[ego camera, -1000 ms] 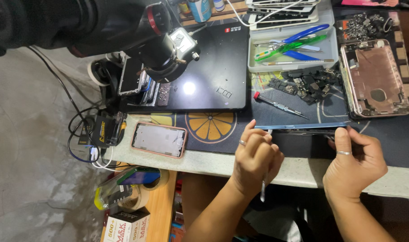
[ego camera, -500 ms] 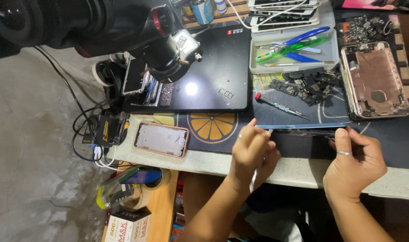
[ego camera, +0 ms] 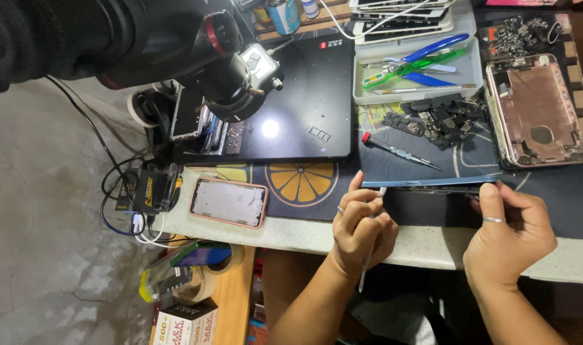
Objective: The person disassembles a smartphone by prying open the back cover and removing internal components. They use a screwdriver to unscrew parts and a plastic tool to separate the casing, then place the removed pieces on the workbench.
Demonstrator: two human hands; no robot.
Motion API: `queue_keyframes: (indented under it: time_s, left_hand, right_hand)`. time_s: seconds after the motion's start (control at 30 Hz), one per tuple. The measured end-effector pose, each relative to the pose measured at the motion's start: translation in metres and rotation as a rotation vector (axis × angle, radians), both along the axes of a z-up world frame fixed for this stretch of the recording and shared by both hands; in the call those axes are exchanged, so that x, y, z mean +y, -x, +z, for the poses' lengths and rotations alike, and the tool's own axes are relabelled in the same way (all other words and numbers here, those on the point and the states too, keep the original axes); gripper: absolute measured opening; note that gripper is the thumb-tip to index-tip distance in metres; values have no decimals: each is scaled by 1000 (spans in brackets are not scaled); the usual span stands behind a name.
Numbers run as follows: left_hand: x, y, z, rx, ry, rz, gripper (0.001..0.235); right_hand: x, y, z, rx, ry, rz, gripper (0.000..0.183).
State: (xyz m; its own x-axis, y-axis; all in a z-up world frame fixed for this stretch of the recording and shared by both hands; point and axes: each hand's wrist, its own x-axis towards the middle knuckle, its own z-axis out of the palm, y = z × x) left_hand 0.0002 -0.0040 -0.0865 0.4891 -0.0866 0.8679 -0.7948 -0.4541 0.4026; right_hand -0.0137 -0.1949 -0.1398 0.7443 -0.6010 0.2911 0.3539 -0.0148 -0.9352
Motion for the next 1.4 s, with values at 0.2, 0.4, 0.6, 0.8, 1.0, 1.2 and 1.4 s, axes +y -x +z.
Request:
queue_keyframes:
  time_s: [0.2, 0.4, 0.6, 0.8, 1.0, 1.2, 1.4]
  left_hand:
    - [-5, 2, 6, -54, -118, 68, 17]
    - [-7, 4, 38, 173, -113, 97, 18]
    - [8, 3, 68, 436, -52, -14, 19]
    - [11, 4, 46, 250, -26, -61, 22]
    - [16, -1, 17, 98, 31, -59, 21]
    - [14, -1, 23, 152, -29, 28, 22]
    - [13, 1, 40, 252, 34, 42, 22]
  right_hand:
    - [1, 1, 1, 9, -3, 1, 10]
    - [0, 1, -2, 0, -8, -3, 7]
    - [2, 1, 0, -24, 7, 6, 6]
    - [5, 0, 15, -8, -9, 15, 6]
    - [9, -2, 30, 54, -11, -36, 9]
    - [9, -3, 28, 62, -23, 12, 11]
    - [5, 0, 12, 62, -16, 2, 13]
